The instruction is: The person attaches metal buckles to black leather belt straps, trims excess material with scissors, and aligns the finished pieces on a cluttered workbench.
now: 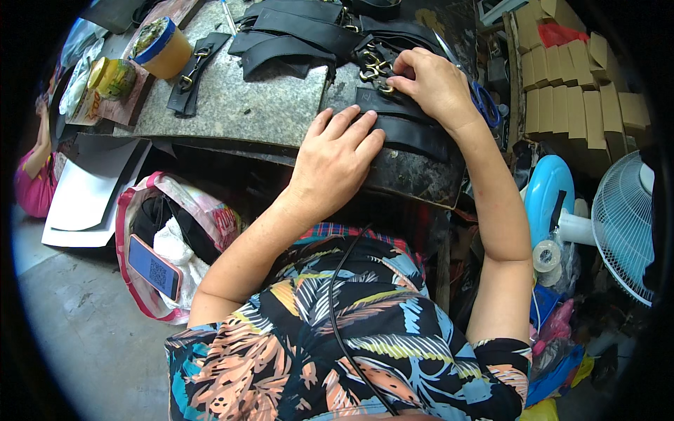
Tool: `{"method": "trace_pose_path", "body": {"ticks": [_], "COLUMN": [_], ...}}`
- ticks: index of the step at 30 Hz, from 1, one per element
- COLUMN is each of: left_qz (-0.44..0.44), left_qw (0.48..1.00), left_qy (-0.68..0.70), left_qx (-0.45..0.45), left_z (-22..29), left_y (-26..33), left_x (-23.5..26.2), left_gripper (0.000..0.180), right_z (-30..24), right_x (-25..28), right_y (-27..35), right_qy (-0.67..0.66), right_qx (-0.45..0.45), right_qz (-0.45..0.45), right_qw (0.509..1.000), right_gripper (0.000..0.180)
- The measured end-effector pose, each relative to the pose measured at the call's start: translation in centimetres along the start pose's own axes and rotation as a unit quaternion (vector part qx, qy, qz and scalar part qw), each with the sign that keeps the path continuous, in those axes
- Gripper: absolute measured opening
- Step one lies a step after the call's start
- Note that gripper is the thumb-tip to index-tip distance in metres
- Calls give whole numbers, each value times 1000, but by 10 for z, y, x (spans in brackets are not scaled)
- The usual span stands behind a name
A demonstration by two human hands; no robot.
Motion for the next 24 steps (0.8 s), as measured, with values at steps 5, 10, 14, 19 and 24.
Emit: {"method": "trace_pose_path", "body": {"ticks": [5, 10, 14, 19, 24], "left_qz": [-13, 5, 94, 60, -20], "left_qw": [1000, 999, 993, 994, 998], "left_qy": [-12, 44, 32, -52, -47], "left_qx": [-8, -25, -64, -72, -23], "left_z": [3, -3, -24, -38, -60], "left_y": [-3, -12, -39, -93, -114], "left_x": [4, 12, 19, -1, -8], "left_gripper": [35, 32, 20, 27, 15], "right_z": [10, 25, 32, 29, 41], "right_x": [7, 22, 22, 18, 29], "right_y": [-1, 13, 19, 15, 20], "right_qy": [-22, -29, -33, -92, -102], "right_qx": [-17, -20, -23, 30, 13], "right_qz": [-7, -73, -49, -11, 16], "right_qw": [1000, 997, 998, 995, 995], "right_gripper": [24, 24, 23, 20, 20]}}
Point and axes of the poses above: each hand's wrist, its own y-axis away from the middle knuckle, its own x-axis out of the back of the hand, z = x × y, the point moved 5 cm from there along -y, towards the middle knuckle, and after that the axes turned 1 degree about z, right-handed, at the moved point
